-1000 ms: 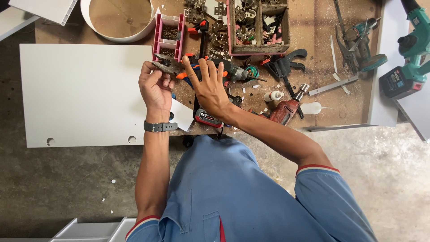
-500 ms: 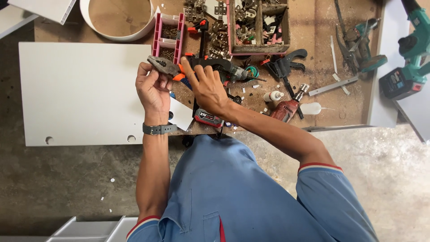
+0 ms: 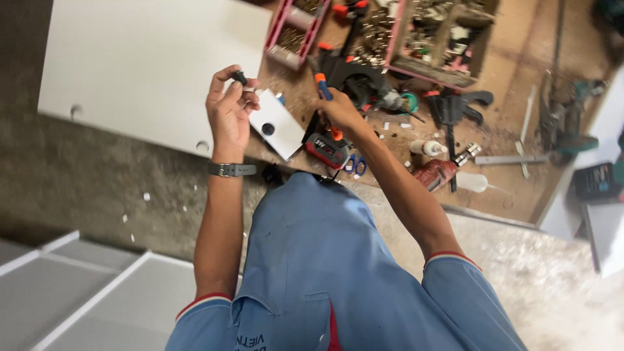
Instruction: Drilling holes and assembling hardware on a white furniture panel using a drill and hand tools.
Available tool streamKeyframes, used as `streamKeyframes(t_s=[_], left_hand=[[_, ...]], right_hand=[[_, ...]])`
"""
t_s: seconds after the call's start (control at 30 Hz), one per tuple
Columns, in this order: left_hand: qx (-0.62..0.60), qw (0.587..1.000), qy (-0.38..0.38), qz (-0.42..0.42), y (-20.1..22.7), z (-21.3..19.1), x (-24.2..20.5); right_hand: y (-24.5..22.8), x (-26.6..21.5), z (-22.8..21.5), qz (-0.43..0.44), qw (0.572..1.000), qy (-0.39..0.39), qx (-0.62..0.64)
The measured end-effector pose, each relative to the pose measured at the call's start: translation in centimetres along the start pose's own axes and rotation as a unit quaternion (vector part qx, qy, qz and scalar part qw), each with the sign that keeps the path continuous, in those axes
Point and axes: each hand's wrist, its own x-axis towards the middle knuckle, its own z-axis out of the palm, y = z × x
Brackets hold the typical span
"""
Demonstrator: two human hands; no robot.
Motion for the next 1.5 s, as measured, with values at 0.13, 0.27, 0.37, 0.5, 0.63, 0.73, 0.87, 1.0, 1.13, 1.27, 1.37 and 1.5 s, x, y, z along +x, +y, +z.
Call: streamKeyframes(t_s=[0.13,0.27,0.37,0.5,0.63,0.73,0.87,1.0,1.13,1.27,1.37,1.5], left_hand=[[0.135,0.974,0.181,0.026,2.5,-11.5,-3.7],[0.286,0.902,0.319,0.049,1.6,-22.2,-7.4],[0.427,0.832,0.324,0.145,-2.9,-28.1,-7.8],[0.566,0.751,0.257,0.224,-2.7,-24.7,-7.0],[0.646,0.689,0.184,0.272,-2.2,-22.3,-6.3],[0.685,0.669,0.137,0.254,-1.9,-22.6,-6.5],[0.722,0.638,0.081,0.254,-3.5,-25.8,-6.3],[0.696,0.677,0.029,0.238,-0.8,-24.2,-6.8],[0.669,0.705,0.0,0.235,-1.2,-25.5,-6.7],[0.697,0.672,0.011,0.249,-2.9,-27.3,-6.2],[0.698,0.66,0.059,0.272,-2.1,-26.0,-6.0],[0.706,0.638,0.067,0.3,-1.6,-25.6,-5.7]], right_hand=[[2.5,1.4,2.0,0.005,0.992,-0.019,0.127],[2.6,1.4,3.3,0.053,0.977,-0.022,0.204],[5.1,1.8,3.8,0.023,0.965,-0.092,0.245],[4.3,-2.0,5.9,0.077,0.968,-0.051,0.234],[5.5,-5.0,7.4,0.034,0.969,-0.046,0.242],[7.0,-7.0,9.5,0.029,0.957,-0.009,0.29],[9.3,-9.4,12.6,0.043,0.946,0.061,0.315],[10.3,-11.7,16.2,0.029,0.938,0.082,0.336],[12.1,-14.0,19.3,0.032,0.921,0.113,0.371],[12.2,-15.9,21.4,0.035,0.915,0.126,0.381],[12.5,-16.8,22.4,0.035,0.913,0.15,0.378],[11.4,-18.2,23.0,0.044,0.913,0.17,0.367]])
